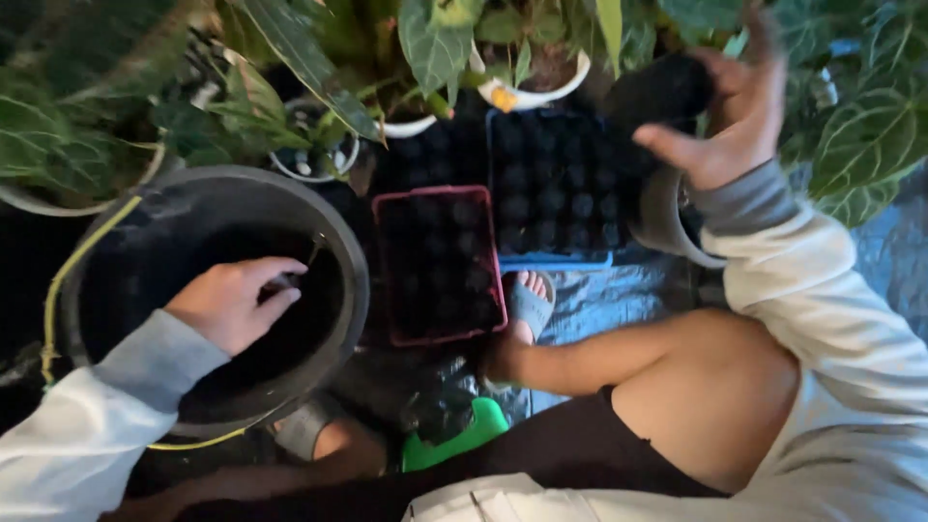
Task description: Filling small seedling pots with soil using a spoon from a bucket
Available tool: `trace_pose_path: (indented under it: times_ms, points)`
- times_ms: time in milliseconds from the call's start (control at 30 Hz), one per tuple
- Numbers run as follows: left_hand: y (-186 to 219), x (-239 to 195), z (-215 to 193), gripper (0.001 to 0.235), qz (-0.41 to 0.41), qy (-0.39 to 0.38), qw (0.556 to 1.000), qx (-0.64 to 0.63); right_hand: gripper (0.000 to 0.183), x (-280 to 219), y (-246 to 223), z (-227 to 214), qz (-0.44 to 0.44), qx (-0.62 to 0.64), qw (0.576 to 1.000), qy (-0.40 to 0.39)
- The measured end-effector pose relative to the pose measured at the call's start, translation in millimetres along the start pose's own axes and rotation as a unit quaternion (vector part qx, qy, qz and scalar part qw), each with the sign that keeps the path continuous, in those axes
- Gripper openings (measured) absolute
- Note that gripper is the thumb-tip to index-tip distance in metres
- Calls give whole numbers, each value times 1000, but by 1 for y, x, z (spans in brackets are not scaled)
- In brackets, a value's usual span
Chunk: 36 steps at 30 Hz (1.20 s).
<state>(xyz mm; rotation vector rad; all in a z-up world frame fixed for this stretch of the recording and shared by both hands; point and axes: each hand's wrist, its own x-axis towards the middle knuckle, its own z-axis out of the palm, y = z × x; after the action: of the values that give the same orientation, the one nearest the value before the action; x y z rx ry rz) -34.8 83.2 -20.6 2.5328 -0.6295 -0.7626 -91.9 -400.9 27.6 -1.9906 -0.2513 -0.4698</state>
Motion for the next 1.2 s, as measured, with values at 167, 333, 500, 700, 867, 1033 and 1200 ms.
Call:
trace_pose_path:
  times_ms: [167, 333, 500, 700, 867, 1033, 1200]
  points:
    - [4, -1, -6, 37, 61, 19, 998, -13, 100, -26, 19, -26, 22, -35, 999, 28]
    - [7, 1, -14, 38, 59, 25, 998, 6, 98, -53, 42, -37, 41, -76, 995, 42]
    - [1, 3, -20, 44, -16, 14, 998, 65, 94, -70, 75, -35, 82, -69, 991, 81]
    - [13, -1, -34, 47, -25, 20, 991, 128, 92, -60, 122, -33, 45, -92, 992, 76]
    - [1, -6, -33, 49, -57, 15, 982, 178, 91, -63, 118, -15, 80, -116, 987, 78]
    - [-8, -7, -31, 49, -37, 33, 986, 158, 89, -71, 117, 5, 103, -139, 983, 58]
    - [-9, -10, -29, 50, -60, 12, 988, 144, 88, -79, 122, 30, 151, -159, 975, 29]
